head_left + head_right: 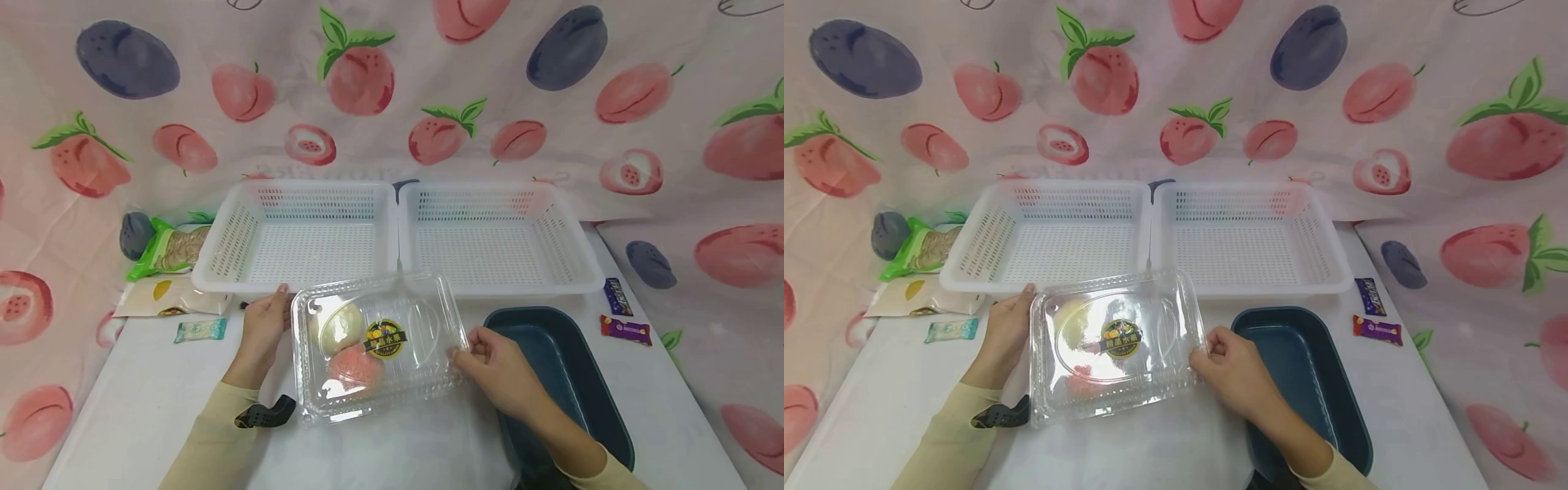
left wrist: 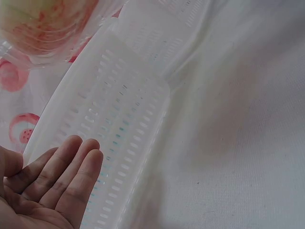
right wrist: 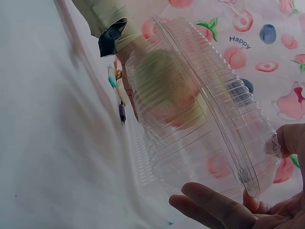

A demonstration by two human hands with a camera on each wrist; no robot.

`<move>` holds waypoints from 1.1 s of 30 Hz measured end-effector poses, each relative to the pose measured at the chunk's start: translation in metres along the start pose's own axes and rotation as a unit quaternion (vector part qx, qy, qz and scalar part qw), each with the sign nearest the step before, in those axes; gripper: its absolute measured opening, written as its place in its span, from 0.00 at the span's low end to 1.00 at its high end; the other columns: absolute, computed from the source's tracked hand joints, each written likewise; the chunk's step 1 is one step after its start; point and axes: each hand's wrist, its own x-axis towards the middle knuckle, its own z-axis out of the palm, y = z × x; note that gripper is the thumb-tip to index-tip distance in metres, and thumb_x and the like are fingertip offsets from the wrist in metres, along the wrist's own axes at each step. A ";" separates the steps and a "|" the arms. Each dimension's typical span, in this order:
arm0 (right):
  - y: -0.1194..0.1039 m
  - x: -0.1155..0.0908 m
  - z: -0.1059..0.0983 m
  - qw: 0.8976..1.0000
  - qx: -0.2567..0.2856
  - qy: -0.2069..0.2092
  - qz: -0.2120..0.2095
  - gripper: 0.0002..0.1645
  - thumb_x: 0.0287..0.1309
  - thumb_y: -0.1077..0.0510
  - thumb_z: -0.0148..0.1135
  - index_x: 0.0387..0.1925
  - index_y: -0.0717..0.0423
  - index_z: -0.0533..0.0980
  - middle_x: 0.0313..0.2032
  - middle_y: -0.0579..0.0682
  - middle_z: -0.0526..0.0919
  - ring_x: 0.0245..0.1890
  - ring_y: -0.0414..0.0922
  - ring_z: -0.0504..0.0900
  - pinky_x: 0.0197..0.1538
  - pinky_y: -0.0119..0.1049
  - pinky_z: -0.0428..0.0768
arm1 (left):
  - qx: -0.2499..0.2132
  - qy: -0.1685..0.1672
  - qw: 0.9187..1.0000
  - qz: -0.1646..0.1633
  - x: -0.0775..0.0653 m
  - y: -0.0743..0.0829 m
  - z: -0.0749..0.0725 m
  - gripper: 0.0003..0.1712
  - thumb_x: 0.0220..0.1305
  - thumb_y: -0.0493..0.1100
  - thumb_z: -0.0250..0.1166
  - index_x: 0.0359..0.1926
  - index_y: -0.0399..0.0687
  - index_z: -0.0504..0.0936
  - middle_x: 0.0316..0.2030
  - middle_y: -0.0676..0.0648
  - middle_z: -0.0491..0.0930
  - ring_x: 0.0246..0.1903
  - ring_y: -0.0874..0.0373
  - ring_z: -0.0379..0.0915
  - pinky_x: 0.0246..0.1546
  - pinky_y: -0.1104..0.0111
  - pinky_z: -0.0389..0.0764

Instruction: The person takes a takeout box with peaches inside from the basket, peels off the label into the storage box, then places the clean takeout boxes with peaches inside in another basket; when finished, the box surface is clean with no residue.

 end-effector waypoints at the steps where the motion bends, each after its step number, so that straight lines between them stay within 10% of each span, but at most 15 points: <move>1: 0.001 -0.001 0.000 1.000 0.003 0.000 0.002 0.12 0.65 0.56 0.67 0.36 0.62 0.75 0.23 0.51 0.84 0.21 0.40 0.76 0.20 0.29 0.64 | 0.005 -0.001 1.000 0.001 0.000 0.000 0.000 0.37 0.84 0.59 0.46 0.62 0.27 0.78 0.60 0.31 0.82 0.45 0.66 0.85 0.45 0.79 0.86; 33: 0.031 -0.010 0.002 0.999 -0.034 -0.010 0.007 0.12 0.61 0.56 0.68 0.33 0.57 0.73 0.16 0.41 0.65 0.17 0.36 0.62 0.21 0.27 0.60 | -0.082 -0.047 0.995 0.033 0.001 -0.001 0.001 0.36 0.85 0.54 0.47 0.60 0.19 0.76 0.45 0.38 0.90 0.38 0.64 0.90 0.48 0.68 0.89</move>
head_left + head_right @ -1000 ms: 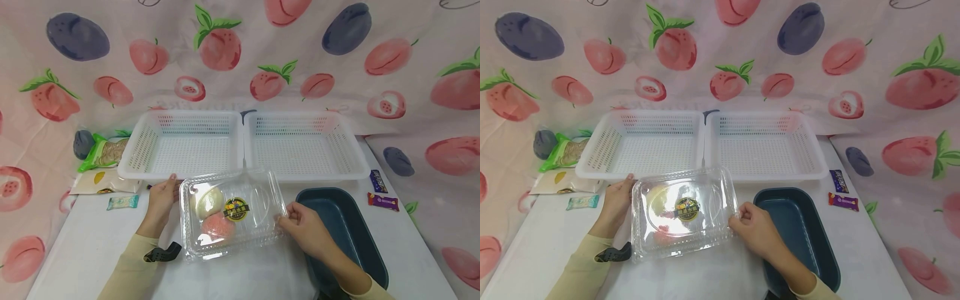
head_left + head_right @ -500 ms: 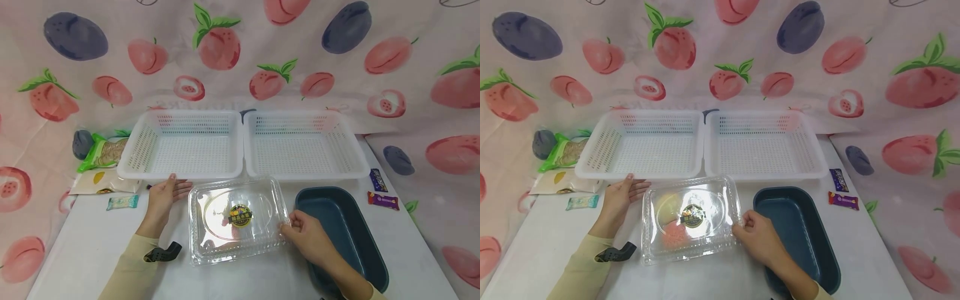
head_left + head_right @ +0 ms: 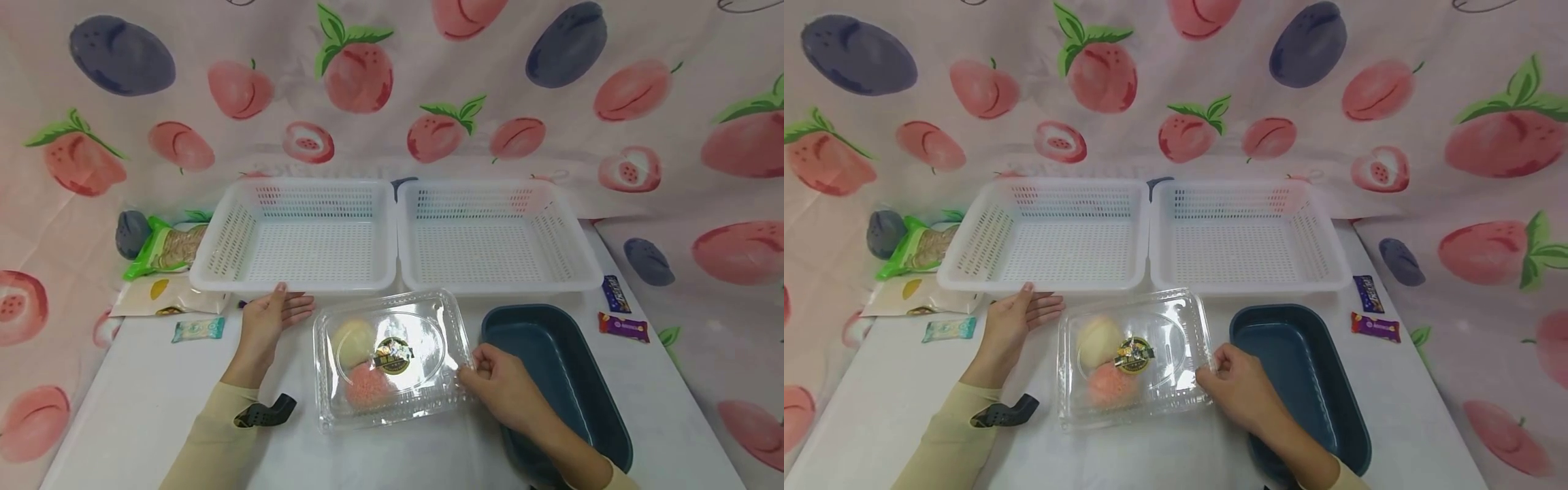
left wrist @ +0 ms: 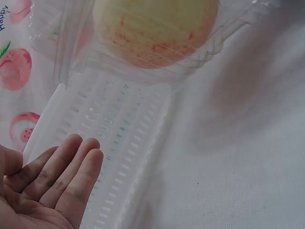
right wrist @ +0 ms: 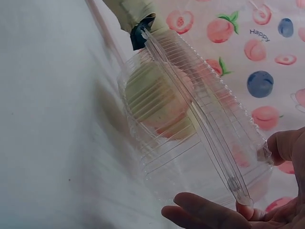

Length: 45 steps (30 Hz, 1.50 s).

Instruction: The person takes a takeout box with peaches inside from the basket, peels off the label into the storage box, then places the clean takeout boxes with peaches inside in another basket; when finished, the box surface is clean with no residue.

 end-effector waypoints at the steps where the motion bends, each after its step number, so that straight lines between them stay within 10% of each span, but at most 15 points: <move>1: 0.000 -0.001 0.000 1.000 -0.005 -0.001 0.002 0.12 0.61 0.55 0.67 0.33 0.57 0.73 0.17 0.41 0.65 0.17 0.36 0.62 0.21 0.27 0.60 | -0.002 -0.001 1.000 0.001 0.000 0.000 0.000 0.35 0.85 0.54 0.47 0.60 0.18 0.76 0.45 0.38 0.90 0.38 0.64 0.90 0.48 0.68 0.89; 45: 0.004 0.008 0.005 0.989 -0.140 -0.048 0.023 0.13 0.67 0.51 0.62 0.29 0.54 0.78 0.17 0.44 0.78 0.17 0.42 0.71 0.20 0.34 0.66 | 0.004 0.004 1.000 0.006 0.000 -0.001 0.001 0.35 0.84 0.54 0.48 0.60 0.19 0.77 0.45 0.37 0.90 0.38 0.64 0.90 0.48 0.68 0.89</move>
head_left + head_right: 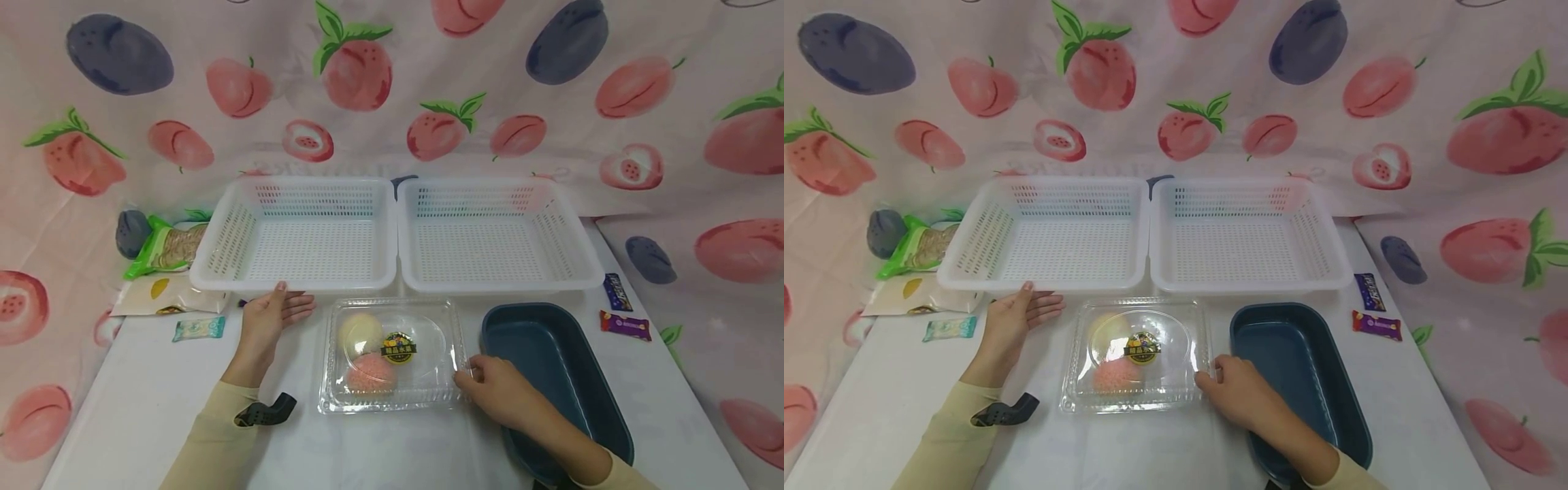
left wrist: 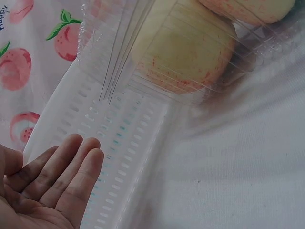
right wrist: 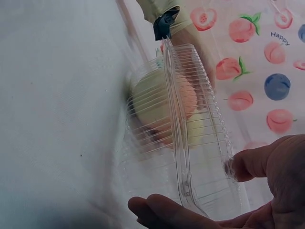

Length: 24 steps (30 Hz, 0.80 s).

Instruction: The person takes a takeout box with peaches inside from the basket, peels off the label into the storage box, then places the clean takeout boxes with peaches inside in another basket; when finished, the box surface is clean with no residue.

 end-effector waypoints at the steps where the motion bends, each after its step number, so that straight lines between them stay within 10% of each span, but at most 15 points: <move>1: 0.000 0.000 0.000 1.000 0.000 0.000 0.000 0.13 0.67 0.51 0.62 0.29 0.54 0.78 0.18 0.44 0.78 0.17 0.42 0.71 0.20 0.33 0.66 | -0.001 0.001 1.000 -0.001 0.000 0.000 0.000 0.35 0.84 0.54 0.48 0.60 0.19 0.77 0.44 0.37 0.90 0.38 0.64 0.90 0.48 0.68 0.89; 15: 0.000 0.001 -0.005 1.000 0.002 -0.005 -0.023 0.12 0.66 0.54 0.62 0.29 0.55 0.79 0.17 0.46 0.81 0.17 0.41 0.71 0.20 0.31 0.64 | 0.004 0.005 1.000 -0.016 -0.004 0.005 0.001 0.35 0.85 0.53 0.47 0.61 0.20 0.76 0.45 0.38 0.90 0.37 0.64 0.90 0.47 0.68 0.89; 24: -0.006 0.005 -0.020 1.000 -0.018 0.008 -0.014 0.30 0.67 0.50 0.63 0.59 0.71 0.78 0.33 0.46 0.89 0.33 0.40 0.84 0.34 0.37 0.85 | 0.066 0.008 0.998 -0.012 -0.020 0.018 0.001 0.31 0.85 0.52 0.47 0.61 0.25 0.78 0.54 0.30 0.85 0.39 0.66 0.89 0.47 0.70 0.89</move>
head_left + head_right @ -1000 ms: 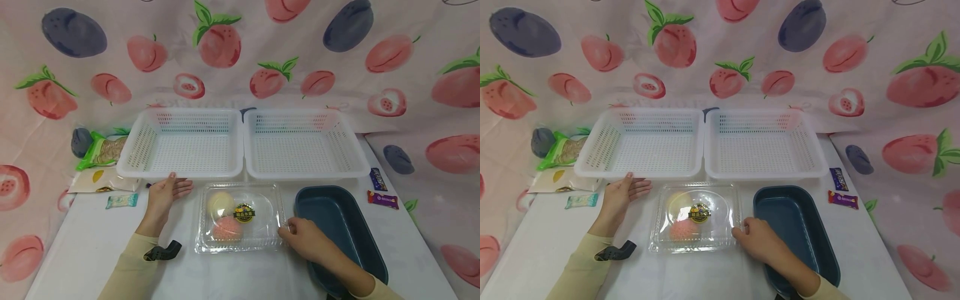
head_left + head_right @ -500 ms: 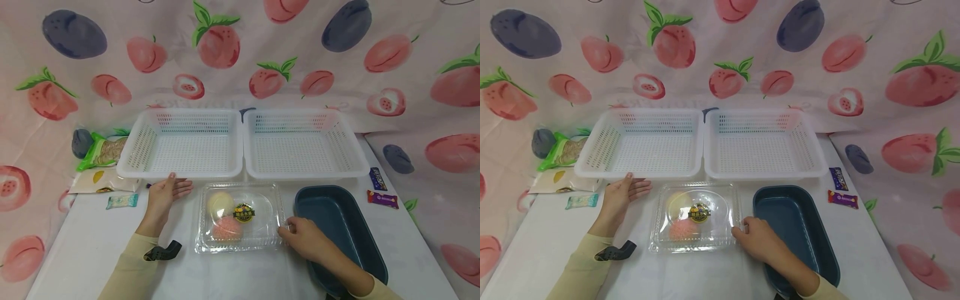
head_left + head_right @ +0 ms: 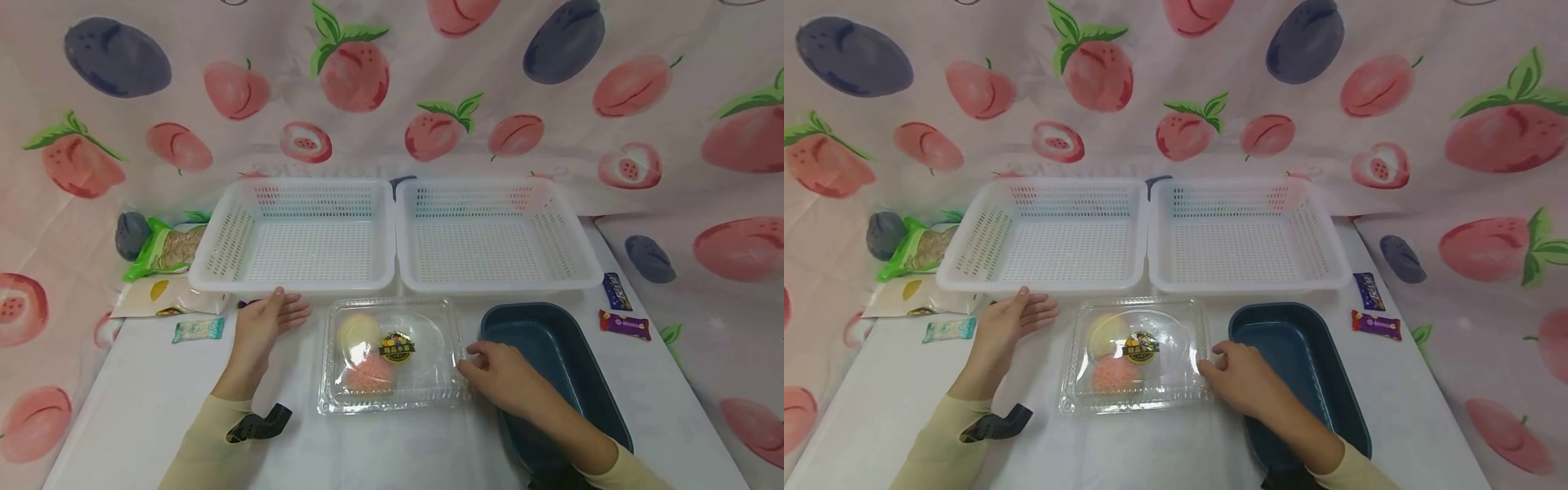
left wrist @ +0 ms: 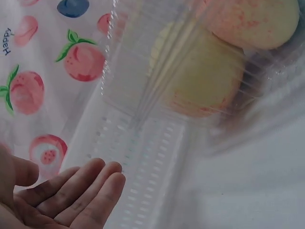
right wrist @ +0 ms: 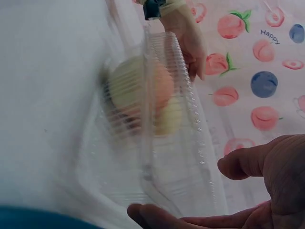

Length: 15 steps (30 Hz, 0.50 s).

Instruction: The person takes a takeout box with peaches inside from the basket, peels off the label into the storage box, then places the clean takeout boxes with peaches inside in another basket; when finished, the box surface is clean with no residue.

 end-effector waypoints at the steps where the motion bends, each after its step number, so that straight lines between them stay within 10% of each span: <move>1: -0.001 0.001 -0.003 1.000 -0.001 0.008 -0.001 0.29 0.67 0.50 0.63 0.59 0.70 0.78 0.36 0.48 0.89 0.35 0.40 0.85 0.35 0.37 0.86 | 0.008 0.002 1.000 0.006 -0.003 0.002 0.000 0.31 0.85 0.52 0.47 0.61 0.25 0.79 0.55 0.30 0.85 0.39 0.67 0.89 0.47 0.70 0.89; 8: -0.009 0.003 -0.025 0.996 0.008 0.079 -0.036 0.25 0.70 0.52 0.61 0.59 0.66 0.79 0.45 0.54 0.89 0.44 0.47 0.87 0.44 0.43 0.89 | 0.039 0.028 0.998 0.027 -0.027 0.010 0.003 0.27 0.85 0.50 0.50 0.63 0.30 0.79 0.59 0.31 0.83 0.43 0.71 0.86 0.49 0.77 0.86; 15: -0.022 0.011 -0.041 0.991 0.024 0.121 -0.059 0.22 0.71 0.53 0.61 0.58 0.63 0.80 0.46 0.54 0.88 0.46 0.49 0.87 0.48 0.43 0.87 | 0.082 0.025 0.996 0.023 -0.053 0.013 0.008 0.29 0.83 0.51 0.53 0.72 0.35 0.72 0.69 0.35 0.75 0.67 0.41 0.76 0.67 0.59 0.78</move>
